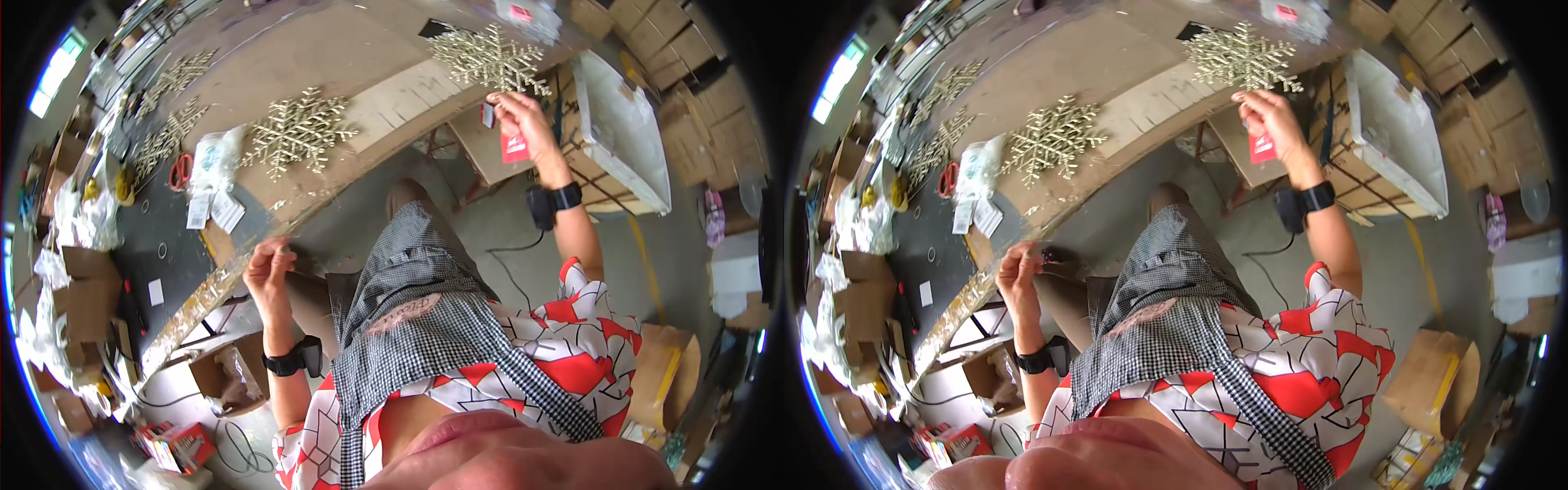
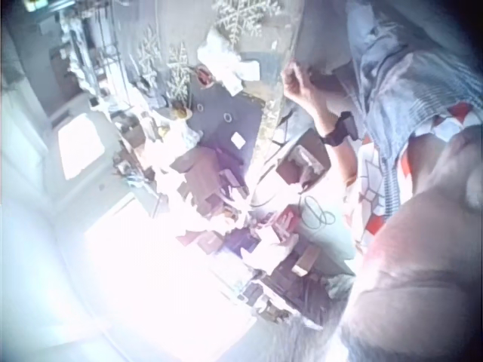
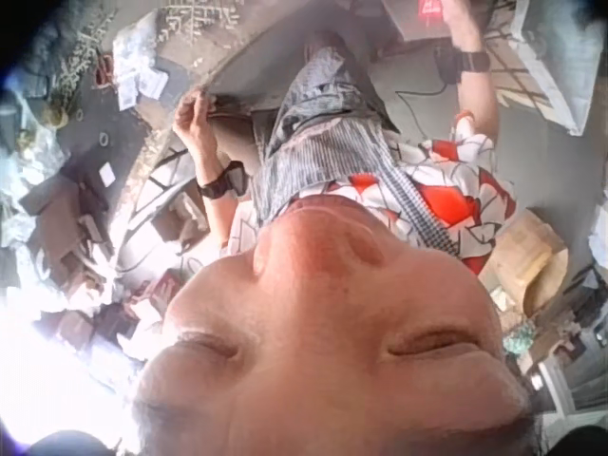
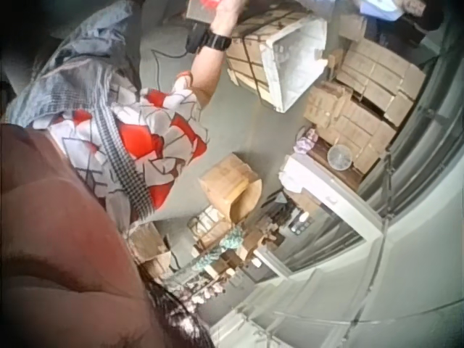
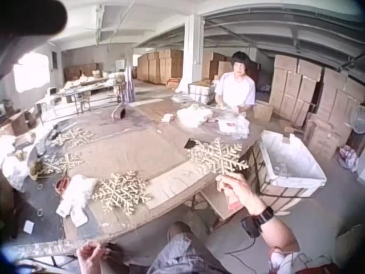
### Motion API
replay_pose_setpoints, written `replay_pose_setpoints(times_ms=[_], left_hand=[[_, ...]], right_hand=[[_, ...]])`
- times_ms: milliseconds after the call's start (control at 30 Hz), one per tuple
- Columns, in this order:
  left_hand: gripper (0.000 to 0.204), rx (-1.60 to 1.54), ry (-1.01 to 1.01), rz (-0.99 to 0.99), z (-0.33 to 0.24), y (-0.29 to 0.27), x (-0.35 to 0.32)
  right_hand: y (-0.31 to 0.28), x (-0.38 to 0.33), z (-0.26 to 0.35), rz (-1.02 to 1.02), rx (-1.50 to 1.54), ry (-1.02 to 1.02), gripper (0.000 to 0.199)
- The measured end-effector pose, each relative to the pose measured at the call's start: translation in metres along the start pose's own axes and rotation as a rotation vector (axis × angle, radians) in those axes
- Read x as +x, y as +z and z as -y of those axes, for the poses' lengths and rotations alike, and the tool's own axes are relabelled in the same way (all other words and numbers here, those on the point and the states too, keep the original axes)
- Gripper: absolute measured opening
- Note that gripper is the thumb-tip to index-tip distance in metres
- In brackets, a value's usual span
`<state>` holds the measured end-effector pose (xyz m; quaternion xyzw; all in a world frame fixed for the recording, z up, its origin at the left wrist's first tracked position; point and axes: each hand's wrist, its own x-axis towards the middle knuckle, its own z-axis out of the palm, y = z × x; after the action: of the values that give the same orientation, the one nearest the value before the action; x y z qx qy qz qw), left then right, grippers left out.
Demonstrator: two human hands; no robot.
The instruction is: Attaching price tags and labels to plastic snowflake decorations using plastic ties.
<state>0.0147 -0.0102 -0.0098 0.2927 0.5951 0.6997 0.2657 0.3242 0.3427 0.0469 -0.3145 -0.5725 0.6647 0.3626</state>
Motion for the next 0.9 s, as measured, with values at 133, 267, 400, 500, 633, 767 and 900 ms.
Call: replay_pose_setpoints(times_ms=[133, 267, 400, 500, 633, 767, 900], left_hand=[[0.015, 0.045, -0.051, -0.077, 0.007, -0.008, 0.011], [0.016, 0.045, -0.044, -0.12, 0.002, -0.017, 0.016], [0.014, 0.081, -0.003, -0.111, 0.003, -0.031, 0.031], [0.014, 0.012, -0.008, -0.156, 0.004, -0.057, 0.024], [0.017, 0.075, -0.155, -0.196, -0.009, -0.062, 0.024], [0.018, 0.144, -0.206, -0.171, -0.012, -0.054, 0.033], [0.018, 0.115, -0.244, -0.105, -0.006, -0.056, 0.039]], right_hand=[[-0.061, 0.025, 0.006, -0.116, -0.146, 0.107, 0.016], [-0.063, 0.083, 0.02, 0.043, -0.11, 0.16, 0.014], [-0.084, 0.12, 0.021, 0.108, -0.483, 0.226, 0.03], [-0.061, 0.12, 0.057, 0.022, -0.888, 0.48, 0.04], [-0.007, 0.136, 0.104, 0.135, -2.02, -0.203, 0.041], [0.116, 0.253, 0.133, 0.538, -1.592, -0.627, 0.054], [0.263, 0.338, 0.134, 0.21, -1.223, -1.351, 0.022]])
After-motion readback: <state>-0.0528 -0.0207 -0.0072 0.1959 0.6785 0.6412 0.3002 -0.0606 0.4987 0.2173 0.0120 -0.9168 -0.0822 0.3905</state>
